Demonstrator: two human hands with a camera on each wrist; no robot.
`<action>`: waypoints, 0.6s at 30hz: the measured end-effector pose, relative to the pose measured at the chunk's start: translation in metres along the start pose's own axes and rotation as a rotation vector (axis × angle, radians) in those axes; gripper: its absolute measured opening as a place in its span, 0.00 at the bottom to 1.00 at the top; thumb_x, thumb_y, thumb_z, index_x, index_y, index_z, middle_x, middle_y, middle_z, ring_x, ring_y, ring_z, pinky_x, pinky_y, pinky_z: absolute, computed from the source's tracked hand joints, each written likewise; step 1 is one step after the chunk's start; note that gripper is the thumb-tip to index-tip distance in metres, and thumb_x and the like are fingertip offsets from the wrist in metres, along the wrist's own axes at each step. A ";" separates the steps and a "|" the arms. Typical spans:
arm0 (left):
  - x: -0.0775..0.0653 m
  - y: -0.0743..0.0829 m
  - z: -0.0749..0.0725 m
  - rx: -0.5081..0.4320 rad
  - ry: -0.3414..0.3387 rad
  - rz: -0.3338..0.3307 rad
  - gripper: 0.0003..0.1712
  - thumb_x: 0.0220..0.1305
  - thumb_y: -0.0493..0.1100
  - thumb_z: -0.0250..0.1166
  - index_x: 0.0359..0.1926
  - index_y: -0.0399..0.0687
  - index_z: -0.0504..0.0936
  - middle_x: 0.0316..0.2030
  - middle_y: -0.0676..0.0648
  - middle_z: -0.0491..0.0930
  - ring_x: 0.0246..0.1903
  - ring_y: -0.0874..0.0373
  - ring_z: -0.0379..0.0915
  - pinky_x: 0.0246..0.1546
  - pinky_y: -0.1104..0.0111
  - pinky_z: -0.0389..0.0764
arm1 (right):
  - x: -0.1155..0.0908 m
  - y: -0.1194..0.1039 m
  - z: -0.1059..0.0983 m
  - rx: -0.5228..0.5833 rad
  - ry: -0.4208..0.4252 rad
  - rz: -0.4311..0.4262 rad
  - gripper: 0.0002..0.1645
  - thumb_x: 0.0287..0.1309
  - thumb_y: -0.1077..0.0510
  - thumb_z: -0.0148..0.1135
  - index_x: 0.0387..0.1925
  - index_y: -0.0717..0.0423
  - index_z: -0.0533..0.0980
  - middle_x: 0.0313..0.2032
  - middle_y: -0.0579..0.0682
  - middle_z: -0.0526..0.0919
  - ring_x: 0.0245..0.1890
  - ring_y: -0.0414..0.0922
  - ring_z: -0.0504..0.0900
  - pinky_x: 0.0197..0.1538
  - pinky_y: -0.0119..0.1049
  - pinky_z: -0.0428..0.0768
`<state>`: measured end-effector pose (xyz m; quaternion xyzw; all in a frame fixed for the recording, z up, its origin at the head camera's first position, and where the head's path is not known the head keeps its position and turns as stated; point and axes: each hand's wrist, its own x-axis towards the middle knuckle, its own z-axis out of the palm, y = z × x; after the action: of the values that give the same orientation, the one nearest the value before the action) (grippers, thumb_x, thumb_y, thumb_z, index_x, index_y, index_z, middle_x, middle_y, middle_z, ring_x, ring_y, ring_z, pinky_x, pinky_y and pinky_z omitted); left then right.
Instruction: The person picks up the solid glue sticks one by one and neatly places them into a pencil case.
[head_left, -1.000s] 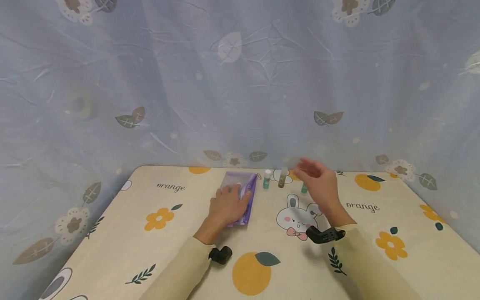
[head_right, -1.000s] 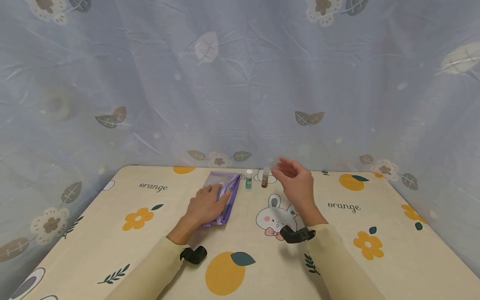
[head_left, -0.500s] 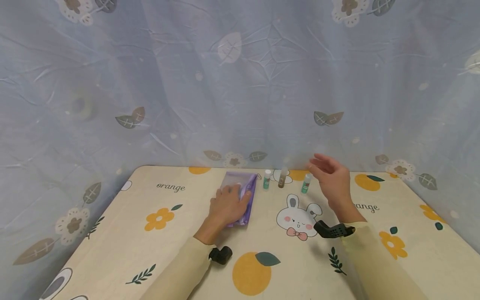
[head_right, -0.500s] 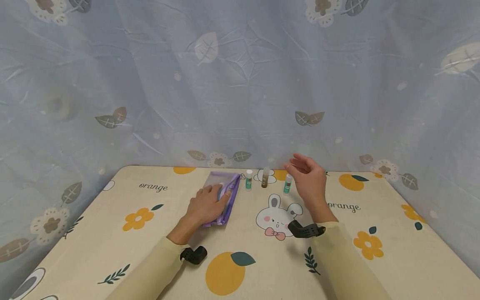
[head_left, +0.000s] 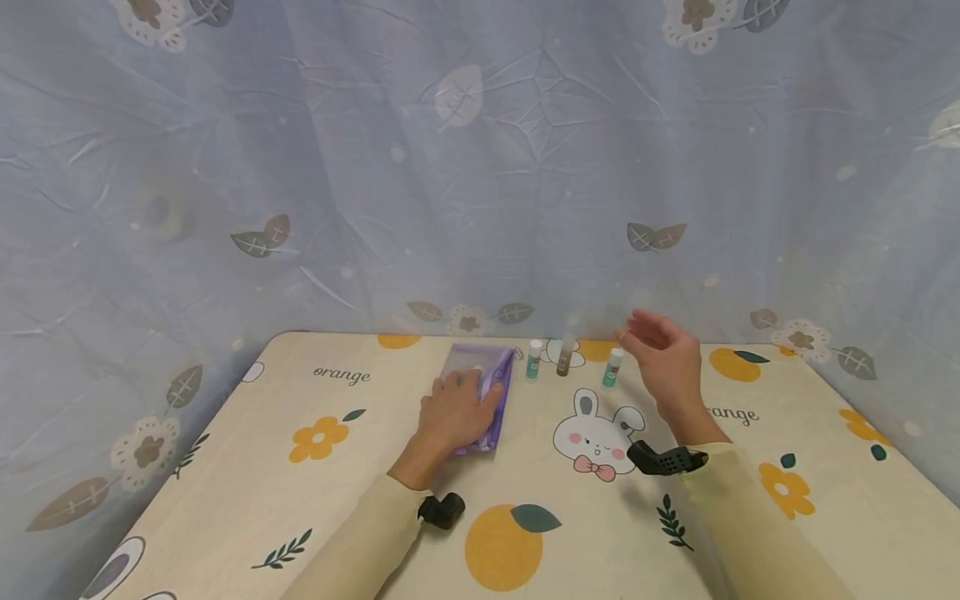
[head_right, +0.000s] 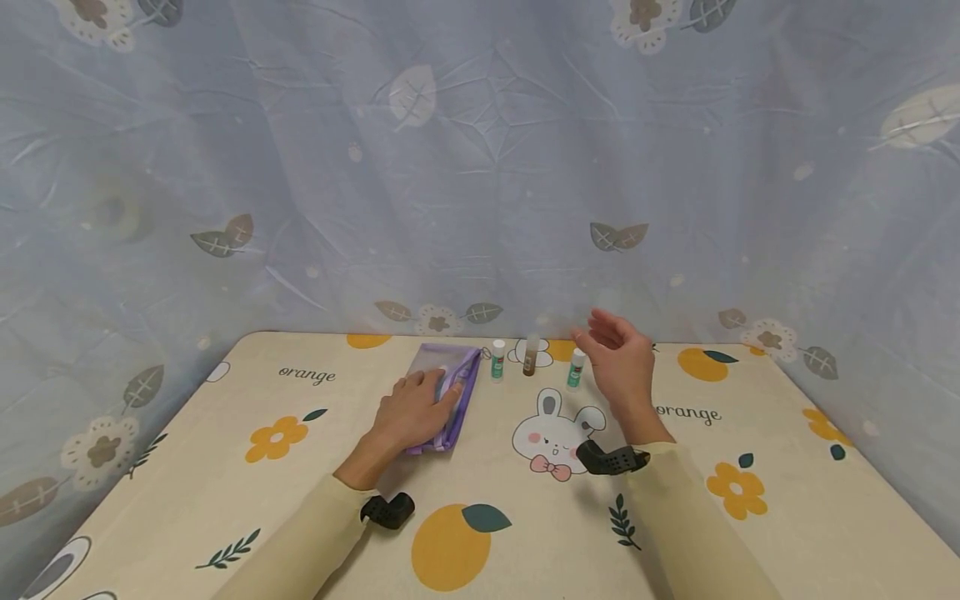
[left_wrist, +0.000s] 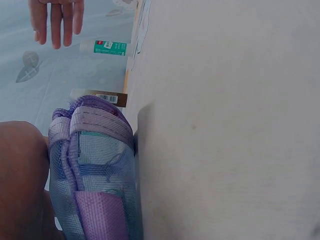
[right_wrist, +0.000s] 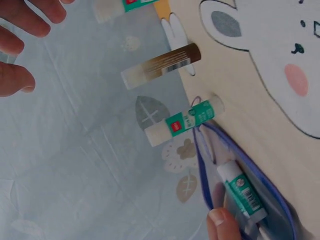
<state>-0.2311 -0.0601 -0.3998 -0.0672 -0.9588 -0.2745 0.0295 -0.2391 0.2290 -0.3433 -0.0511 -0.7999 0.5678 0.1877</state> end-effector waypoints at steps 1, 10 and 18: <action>0.000 0.000 0.000 -0.001 0.000 0.000 0.40 0.80 0.65 0.48 0.79 0.44 0.68 0.76 0.33 0.68 0.76 0.29 0.60 0.70 0.31 0.65 | 0.000 0.002 0.001 -0.002 -0.002 0.008 0.35 0.74 0.49 0.66 0.76 0.52 0.70 0.73 0.53 0.77 0.73 0.51 0.75 0.76 0.50 0.73; -0.002 0.001 -0.001 0.002 0.002 0.000 0.40 0.81 0.65 0.48 0.79 0.44 0.67 0.76 0.33 0.67 0.77 0.28 0.59 0.70 0.30 0.64 | 0.001 0.018 0.007 -0.009 -0.019 0.070 0.36 0.74 0.52 0.66 0.78 0.51 0.68 0.74 0.55 0.76 0.75 0.53 0.74 0.77 0.52 0.72; -0.002 0.000 0.000 -0.004 0.014 0.010 0.39 0.80 0.64 0.49 0.78 0.43 0.68 0.75 0.32 0.68 0.76 0.28 0.60 0.69 0.30 0.65 | 0.004 0.033 0.013 -0.007 -0.011 0.104 0.36 0.74 0.51 0.66 0.77 0.51 0.69 0.72 0.56 0.78 0.73 0.53 0.76 0.76 0.51 0.73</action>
<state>-0.2292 -0.0604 -0.3995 -0.0701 -0.9576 -0.2769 0.0372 -0.2513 0.2298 -0.3765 -0.0901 -0.7992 0.5741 0.1534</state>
